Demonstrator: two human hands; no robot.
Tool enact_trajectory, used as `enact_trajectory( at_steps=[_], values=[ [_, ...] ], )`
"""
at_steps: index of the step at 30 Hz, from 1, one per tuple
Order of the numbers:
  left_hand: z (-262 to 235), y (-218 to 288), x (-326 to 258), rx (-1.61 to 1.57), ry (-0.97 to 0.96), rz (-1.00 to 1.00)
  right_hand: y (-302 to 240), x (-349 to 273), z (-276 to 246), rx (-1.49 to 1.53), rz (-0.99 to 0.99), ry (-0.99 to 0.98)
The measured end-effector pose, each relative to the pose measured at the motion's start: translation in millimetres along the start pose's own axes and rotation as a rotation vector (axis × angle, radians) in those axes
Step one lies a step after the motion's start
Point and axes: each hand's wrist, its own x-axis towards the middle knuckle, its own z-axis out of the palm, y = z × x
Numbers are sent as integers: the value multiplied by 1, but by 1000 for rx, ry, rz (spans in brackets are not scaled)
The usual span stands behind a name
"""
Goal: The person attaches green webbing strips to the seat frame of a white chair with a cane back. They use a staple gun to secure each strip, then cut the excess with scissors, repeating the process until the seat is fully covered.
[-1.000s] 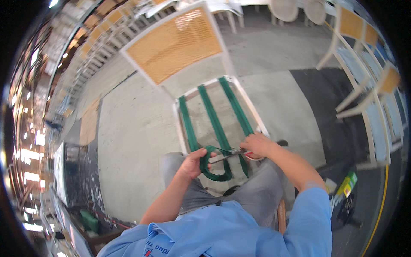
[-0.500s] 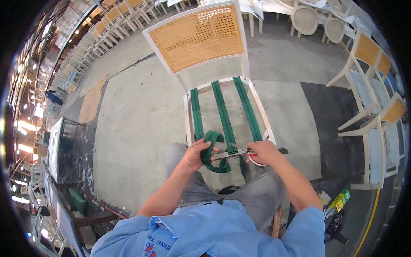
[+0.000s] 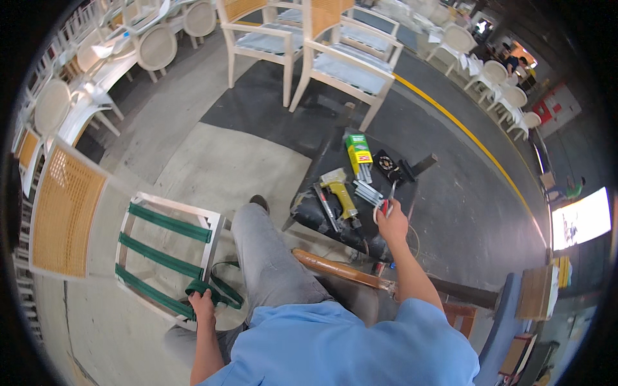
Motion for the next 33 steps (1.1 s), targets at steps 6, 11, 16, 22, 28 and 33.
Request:
enact_trajectory(
  at_steps=[6, 11, 16, 22, 28, 33],
  values=[
    [-18, -10, -4, 295, 80, -18, 14, -24, 34, -111, 35, -164],
    [16, 23, -15, 204, -48, 82, -22, -8, 30, -32, -342, 34],
    [-3, 32, -46, -250, 56, 209, -164, -37, 56, 631, -647, -308],
    [-85, 100, -94, -364, 87, 428, -298, -188, 81, 785, -1031, -1415],
    [-143, 86, -123, -1054, 119, 231, -337, -280, 79, 681, -916, -1786],
    [-174, 72, -132, -1032, 346, 168, -320, -280, 79, 463, -1207, -1755]
  ],
)
